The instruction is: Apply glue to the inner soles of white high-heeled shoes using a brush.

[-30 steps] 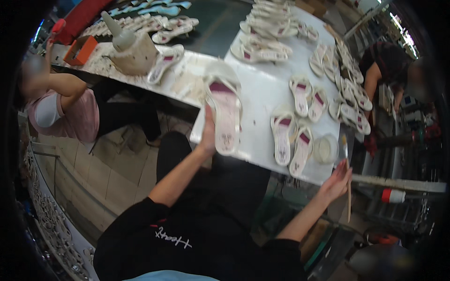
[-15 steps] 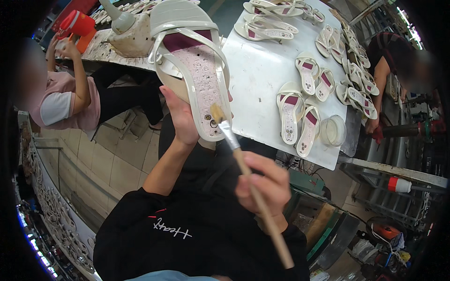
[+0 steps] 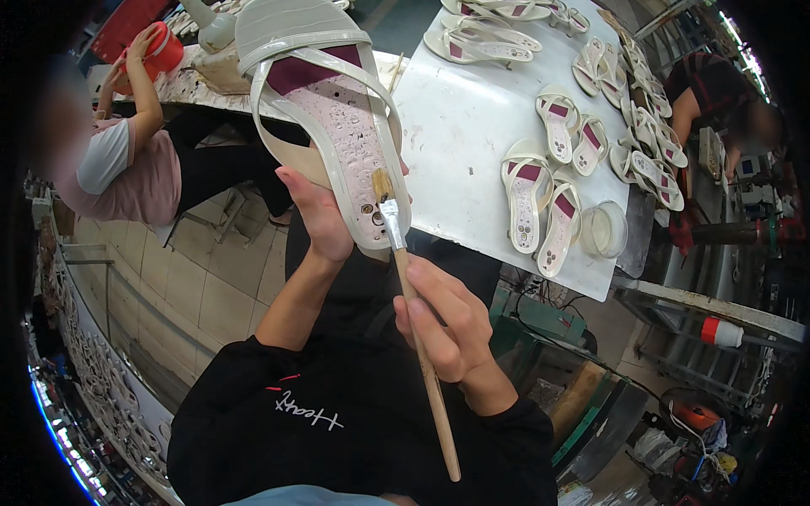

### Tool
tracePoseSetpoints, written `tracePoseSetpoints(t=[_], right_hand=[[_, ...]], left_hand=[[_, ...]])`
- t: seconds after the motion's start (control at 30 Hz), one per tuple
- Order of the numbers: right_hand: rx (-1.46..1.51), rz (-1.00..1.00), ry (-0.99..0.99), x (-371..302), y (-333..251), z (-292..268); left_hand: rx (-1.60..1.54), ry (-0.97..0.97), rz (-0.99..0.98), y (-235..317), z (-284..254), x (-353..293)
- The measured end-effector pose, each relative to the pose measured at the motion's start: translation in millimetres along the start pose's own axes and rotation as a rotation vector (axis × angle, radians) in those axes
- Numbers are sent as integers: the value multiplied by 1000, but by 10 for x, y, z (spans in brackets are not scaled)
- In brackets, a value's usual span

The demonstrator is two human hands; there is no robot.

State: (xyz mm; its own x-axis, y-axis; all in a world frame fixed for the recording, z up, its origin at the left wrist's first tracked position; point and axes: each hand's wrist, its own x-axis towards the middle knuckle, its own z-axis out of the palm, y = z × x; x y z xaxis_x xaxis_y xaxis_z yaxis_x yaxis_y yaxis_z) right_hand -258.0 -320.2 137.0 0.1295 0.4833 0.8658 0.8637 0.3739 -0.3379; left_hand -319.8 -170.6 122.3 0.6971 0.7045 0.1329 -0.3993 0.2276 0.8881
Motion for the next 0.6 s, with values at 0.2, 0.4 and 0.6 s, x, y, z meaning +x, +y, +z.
tracePoseSetpoints(t=[0.2,0.4,0.6], right_hand=[[6,-9,15,-41,44,42],[-7,-2,-3,-44,54,38],[-2,5,-10,-66,55,59]], left_hand=[[-24,91,58,-15,46,10],[-29,71,62,-27,-20,14],[-14,42,56,-34,-89,12]])
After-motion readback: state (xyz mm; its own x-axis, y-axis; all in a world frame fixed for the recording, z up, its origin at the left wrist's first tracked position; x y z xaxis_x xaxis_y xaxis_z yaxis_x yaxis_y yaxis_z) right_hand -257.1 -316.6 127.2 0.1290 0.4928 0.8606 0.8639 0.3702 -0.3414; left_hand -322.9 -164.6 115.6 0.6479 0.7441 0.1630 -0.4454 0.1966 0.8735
